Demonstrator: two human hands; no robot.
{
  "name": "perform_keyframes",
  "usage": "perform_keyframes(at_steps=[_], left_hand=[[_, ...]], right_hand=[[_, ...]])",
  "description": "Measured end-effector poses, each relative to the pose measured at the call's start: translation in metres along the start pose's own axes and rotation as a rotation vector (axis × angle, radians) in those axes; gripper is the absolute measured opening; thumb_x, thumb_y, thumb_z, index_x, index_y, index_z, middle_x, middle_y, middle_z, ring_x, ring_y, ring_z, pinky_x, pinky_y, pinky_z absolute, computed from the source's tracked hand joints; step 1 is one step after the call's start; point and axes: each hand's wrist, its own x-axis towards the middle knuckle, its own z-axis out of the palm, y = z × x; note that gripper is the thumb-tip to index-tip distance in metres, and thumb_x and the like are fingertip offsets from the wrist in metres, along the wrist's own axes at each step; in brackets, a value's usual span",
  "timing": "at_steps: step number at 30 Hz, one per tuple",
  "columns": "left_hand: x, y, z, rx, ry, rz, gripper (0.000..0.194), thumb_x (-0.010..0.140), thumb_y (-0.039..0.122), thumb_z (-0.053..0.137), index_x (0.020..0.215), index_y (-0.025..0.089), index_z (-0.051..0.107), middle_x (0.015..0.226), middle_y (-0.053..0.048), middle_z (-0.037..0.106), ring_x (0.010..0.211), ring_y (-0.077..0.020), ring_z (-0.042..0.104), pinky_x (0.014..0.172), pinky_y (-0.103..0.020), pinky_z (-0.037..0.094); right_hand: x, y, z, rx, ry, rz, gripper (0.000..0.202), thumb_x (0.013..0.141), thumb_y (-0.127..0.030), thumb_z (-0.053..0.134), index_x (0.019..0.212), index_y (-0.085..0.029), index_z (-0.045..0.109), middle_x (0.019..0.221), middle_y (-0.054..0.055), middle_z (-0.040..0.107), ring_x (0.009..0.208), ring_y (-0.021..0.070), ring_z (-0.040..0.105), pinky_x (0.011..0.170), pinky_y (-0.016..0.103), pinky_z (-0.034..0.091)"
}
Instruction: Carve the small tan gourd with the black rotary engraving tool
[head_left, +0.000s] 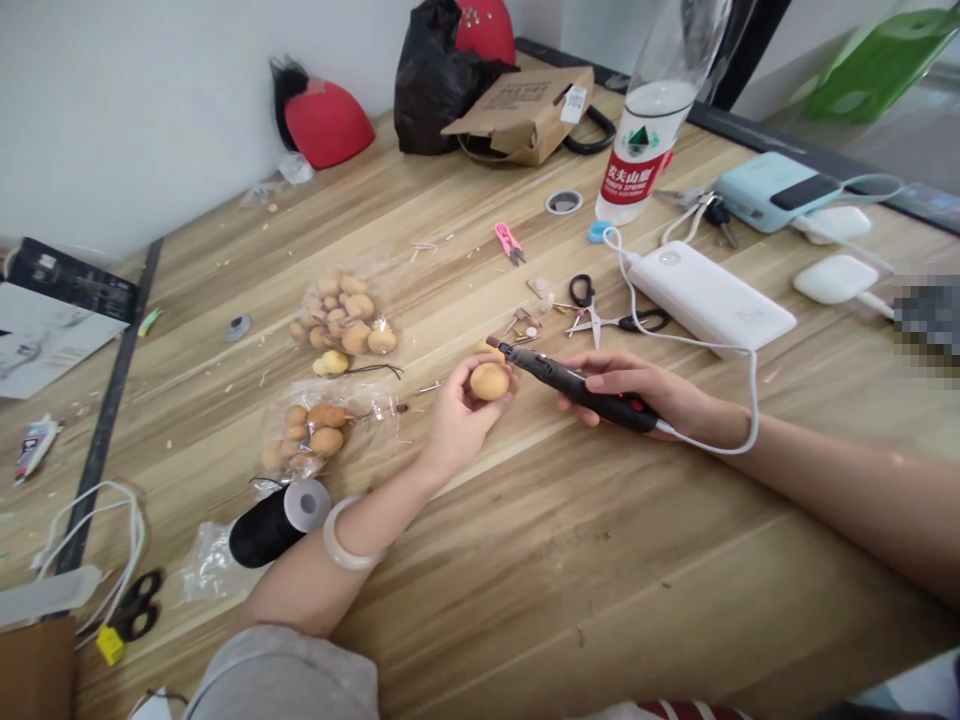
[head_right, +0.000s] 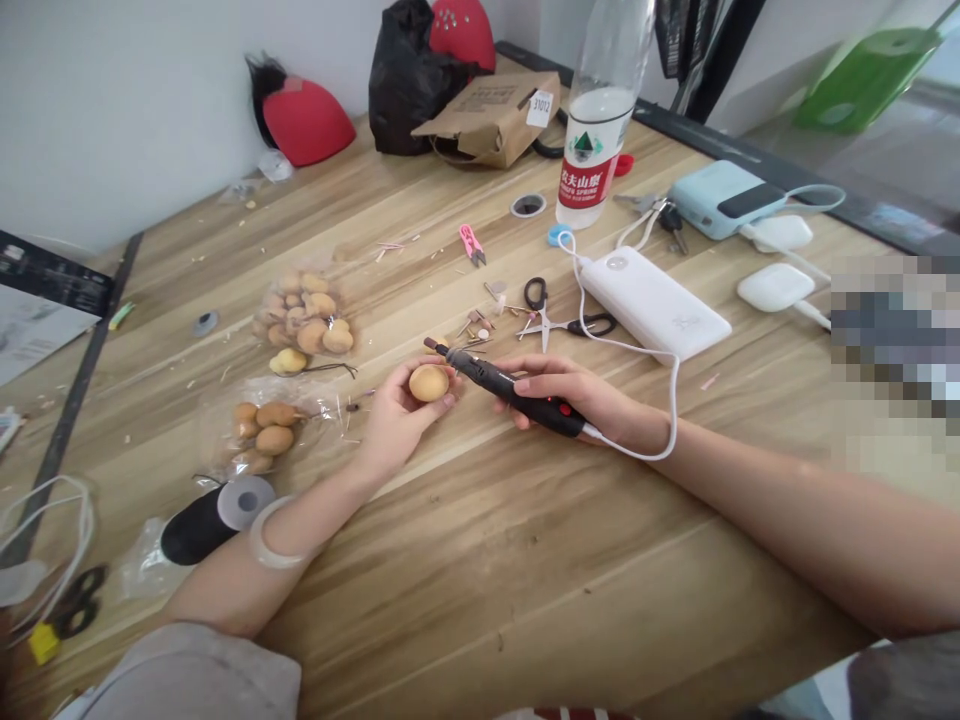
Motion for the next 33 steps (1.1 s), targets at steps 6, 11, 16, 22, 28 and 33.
perform_keyframes(at_steps=[6, 11, 16, 22, 28, 33], left_hand=[[0.000, -0.002, -0.001, -0.049, 0.005, -0.041, 0.042, 0.064, 0.014, 0.077, 0.098, 0.020, 0.053, 0.097, -0.001, 0.067, 0.090, -0.0151, 0.067, 0.093, -0.036, 0.053], [0.001, -0.003, 0.000, -0.024, 0.008, -0.014, 0.040, 0.064, 0.012, 0.076, 0.097, 0.020, 0.055, 0.095, -0.001, 0.068, 0.087, -0.0156, 0.068, 0.092, -0.037, 0.054], [0.002, -0.002, 0.000, -0.011, 0.018, -0.011, 0.040, 0.063, 0.011, 0.077, 0.096, 0.020, 0.055, 0.093, 0.000, 0.067, 0.085, -0.0146, 0.067, 0.092, -0.036, 0.054], [0.000, -0.003, 0.000, -0.009, 0.009, -0.016, 0.040, 0.065, 0.014, 0.076, 0.098, 0.020, 0.054, 0.094, -0.001, 0.067, 0.089, -0.0158, 0.067, 0.092, -0.036, 0.054], [0.006, -0.006, -0.003, -0.004, 0.045, 0.034, 0.044, 0.063, 0.020, 0.079, 0.099, 0.019, 0.052, 0.093, -0.002, 0.069, 0.086, -0.0164, 0.068, 0.081, -0.034, 0.057], [0.016, -0.014, -0.005, 0.080, 0.163, 0.199, 0.047, 0.062, 0.028, 0.082, 0.094, 0.020, 0.049, 0.090, 0.000, 0.069, 0.088, -0.0160, 0.069, 0.093, -0.038, 0.054]], right_hand=[[0.000, 0.001, -0.003, 0.021, -0.011, 0.006, 0.030, 0.076, -0.022, 0.071, 0.105, -0.014, 0.072, 0.083, 0.008, 0.075, 0.059, 0.0138, 0.065, 0.056, 0.023, 0.052], [0.001, 0.001, -0.003, 0.032, -0.013, 0.017, 0.031, 0.075, -0.020, 0.071, 0.106, -0.014, 0.072, 0.083, 0.008, 0.075, 0.059, 0.0140, 0.065, 0.056, 0.023, 0.053], [0.001, 0.000, -0.003, 0.037, 0.005, 0.028, 0.032, 0.074, -0.021, 0.072, 0.106, -0.013, 0.072, 0.084, 0.010, 0.075, 0.058, 0.0138, 0.065, 0.056, 0.023, 0.052], [0.001, -0.001, -0.004, 0.011, -0.015, 0.032, 0.031, 0.076, -0.020, 0.070, 0.107, -0.013, 0.072, 0.085, 0.009, 0.075, 0.060, 0.0142, 0.065, 0.056, 0.023, 0.052], [0.005, 0.001, -0.004, 0.024, -0.002, 0.003, 0.038, 0.072, -0.023, 0.071, 0.108, -0.010, 0.068, 0.082, 0.008, 0.075, 0.057, 0.0130, 0.065, 0.054, 0.021, 0.050], [0.003, 0.002, -0.003, 0.011, -0.034, -0.044, 0.039, 0.071, -0.026, 0.072, 0.106, -0.010, 0.068, 0.082, 0.008, 0.074, 0.056, 0.0113, 0.063, 0.055, 0.021, 0.048]])
